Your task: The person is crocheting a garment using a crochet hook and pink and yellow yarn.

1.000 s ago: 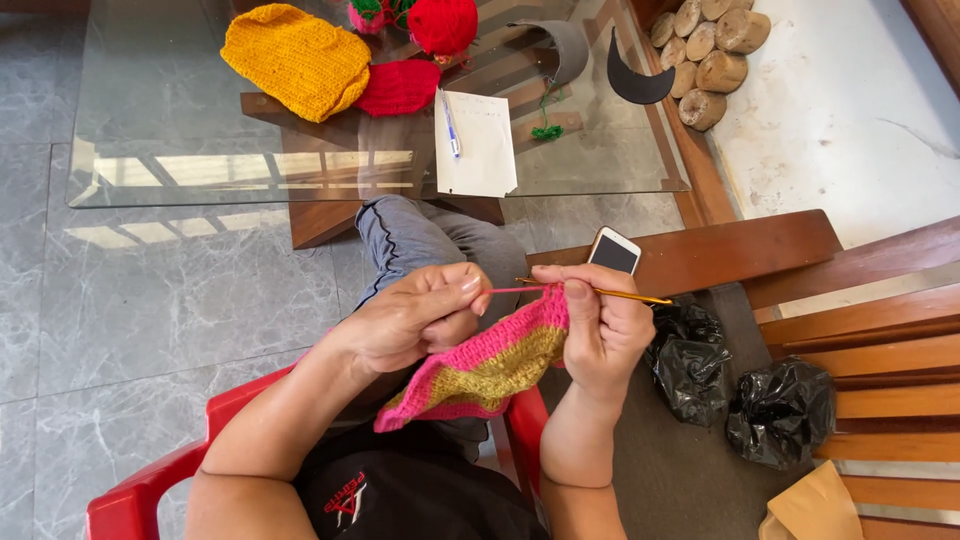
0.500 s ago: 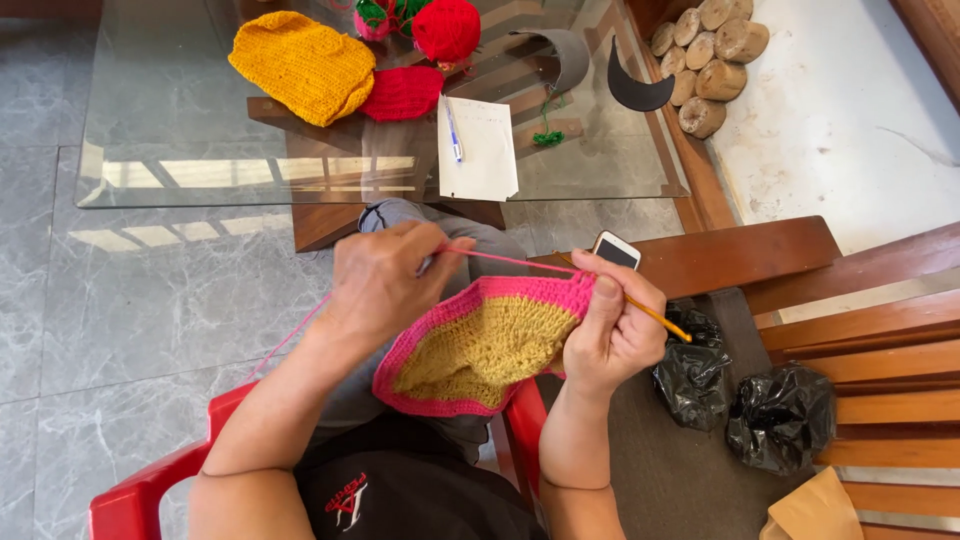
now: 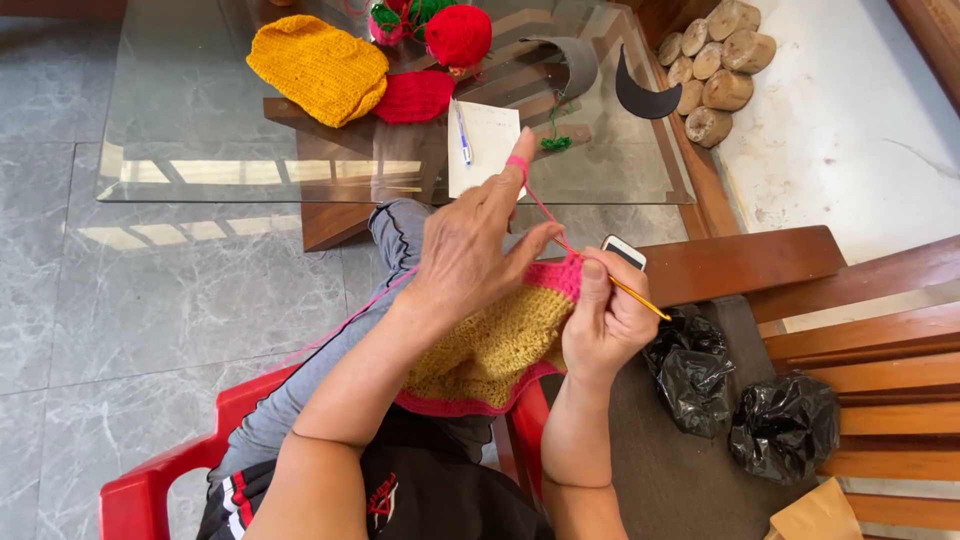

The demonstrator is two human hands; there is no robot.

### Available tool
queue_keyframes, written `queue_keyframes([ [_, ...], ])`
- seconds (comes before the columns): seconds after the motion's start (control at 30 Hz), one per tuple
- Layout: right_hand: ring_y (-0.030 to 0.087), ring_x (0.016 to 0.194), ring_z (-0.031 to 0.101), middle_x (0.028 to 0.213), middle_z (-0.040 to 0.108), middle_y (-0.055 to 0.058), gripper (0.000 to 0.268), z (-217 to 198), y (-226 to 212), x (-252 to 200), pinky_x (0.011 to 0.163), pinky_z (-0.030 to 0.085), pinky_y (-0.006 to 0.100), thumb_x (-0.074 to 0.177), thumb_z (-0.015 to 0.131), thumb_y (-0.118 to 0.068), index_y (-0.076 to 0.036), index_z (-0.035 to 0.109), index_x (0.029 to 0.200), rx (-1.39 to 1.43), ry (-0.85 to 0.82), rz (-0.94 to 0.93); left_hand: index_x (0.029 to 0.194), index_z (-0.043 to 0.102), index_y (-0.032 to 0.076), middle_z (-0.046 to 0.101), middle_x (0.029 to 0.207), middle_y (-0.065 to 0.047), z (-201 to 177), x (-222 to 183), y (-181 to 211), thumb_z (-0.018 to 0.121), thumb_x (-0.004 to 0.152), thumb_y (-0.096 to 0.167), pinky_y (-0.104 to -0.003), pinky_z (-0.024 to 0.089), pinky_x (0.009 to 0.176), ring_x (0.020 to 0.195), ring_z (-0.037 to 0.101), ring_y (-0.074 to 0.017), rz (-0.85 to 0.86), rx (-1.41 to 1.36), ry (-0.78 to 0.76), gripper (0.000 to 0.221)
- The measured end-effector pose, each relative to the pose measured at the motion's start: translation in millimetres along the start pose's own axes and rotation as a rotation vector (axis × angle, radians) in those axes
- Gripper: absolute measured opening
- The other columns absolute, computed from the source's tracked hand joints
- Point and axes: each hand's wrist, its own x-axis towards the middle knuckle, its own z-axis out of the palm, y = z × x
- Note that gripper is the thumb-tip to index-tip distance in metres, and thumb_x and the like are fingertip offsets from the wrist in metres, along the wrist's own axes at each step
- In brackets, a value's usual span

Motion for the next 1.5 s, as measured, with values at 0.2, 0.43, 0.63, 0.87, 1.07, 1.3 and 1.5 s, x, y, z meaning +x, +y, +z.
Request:
queue_keyframes([
  [0.2, 0.007, 0.086, 0.060, 0.099, 0.069, 0.006, 0.014, -1.6, 6.3, 2.8, 0.081, 0.049, 0.019, 0.110, 0.066, -0.008, 0.005, 0.066, 0.110, -0.018, 0.105, -0.011, 0.076, 0.072, 0.003, 0.066, 0.083, -0.007, -2.8, -10.4, -62.8, 0.083, 0.089, 0.034, -0.038, 0.047, 0.075, 0.081, 0.061, -0.0264, 0.022, 0.078, -0.046, 0.035],
  [0.43, 0.013, 0.088, 0.068, 0.106, 0.072, 0.013, 0.017, 10.2, 12.2, -8.1, 0.084, 0.056, 0.023, 0.111, 0.063, -0.011, 0.006, 0.063, 0.113, 0.055, 0.159, -0.045, 0.147, 0.059, 0.008, 0.062, 0.143, -0.011, 18.0, -33.0, -62.1, 0.072, 0.102, 0.026, -0.037, 0.050, 0.113, 0.130, 0.063, -0.0181, -0.300, -1.546, -0.229, 0.051],
  [0.63, 0.029, 0.100, 0.074, 0.109, 0.072, 0.022, 0.025, 24.4, 27.6, -11.6, 0.092, 0.062, 0.038, 0.110, 0.063, -0.017, 0.006, 0.060, 0.117, -0.026, 0.124, -0.339, 0.165, -0.017, 0.018, 0.055, 0.149, -0.015, 14.0, -37.9, -26.0, 0.081, 0.094, 0.005, -0.035, 0.055, 0.106, 0.121, 0.066, -0.0165, -0.150, -0.974, -0.234, 0.122],
  [0.87, 0.032, 0.094, 0.076, 0.103, 0.069, 0.016, 0.024, 28.5, 41.1, -20.5, 0.091, 0.065, 0.045, 0.113, 0.065, -0.021, 0.001, 0.058, 0.116, 0.619, 0.116, -0.046, 0.170, -0.012, 0.018, 0.074, 0.096, -0.008, 21.9, -35.6, -31.6, 0.076, 0.090, -0.008, -0.028, 0.056, 0.093, 0.094, 0.070, -0.0120, -0.391, -1.428, -0.223, 0.122],
  [1.07, 0.036, 0.097, 0.075, 0.105, 0.071, 0.027, 0.030, 16.0, 28.7, -9.8, 0.093, 0.063, 0.046, 0.111, 0.056, -0.025, 0.004, 0.053, 0.114, 0.080, -0.080, -0.191, 0.170, -0.009, 0.014, 0.075, 0.093, -0.008, 17.9, -39.6, -22.6, 0.078, 0.088, -0.008, -0.027, 0.058, 0.088, 0.091, 0.072, -0.0114, -0.414, -1.179, -0.121, 0.121],
  [1.3, 0.032, 0.099, 0.072, 0.108, 0.071, 0.020, 0.028, 36.8, 47.8, -22.8, 0.095, 0.061, 0.044, 0.112, 0.056, -0.030, -0.003, 0.050, 0.115, 0.341, 0.157, -0.141, 0.171, -0.004, 0.010, 0.076, 0.099, -0.011, 17.4, -32.3, -34.1, 0.079, 0.086, -0.008, -0.027, 0.056, 0.095, 0.096, 0.072, -0.0131, -0.416, -1.444, -0.304, 0.120],
  [1.5, 0.028, 0.098, 0.069, 0.103, 0.069, 0.013, 0.024, 22.2, 42.2, -14.9, 0.096, 0.057, 0.044, 0.112, 0.056, -0.030, -0.007, 0.051, 0.114, 0.777, 0.034, 0.333, 0.171, 0.006, 0.007, 0.073, 0.100, -0.006, 0.7, -27.8, -39.5, 0.079, 0.086, -0.009, -0.023, 0.054, 0.095, 0.098, 0.069, -0.0093, -0.352, -1.287, -0.378, 0.113],
])
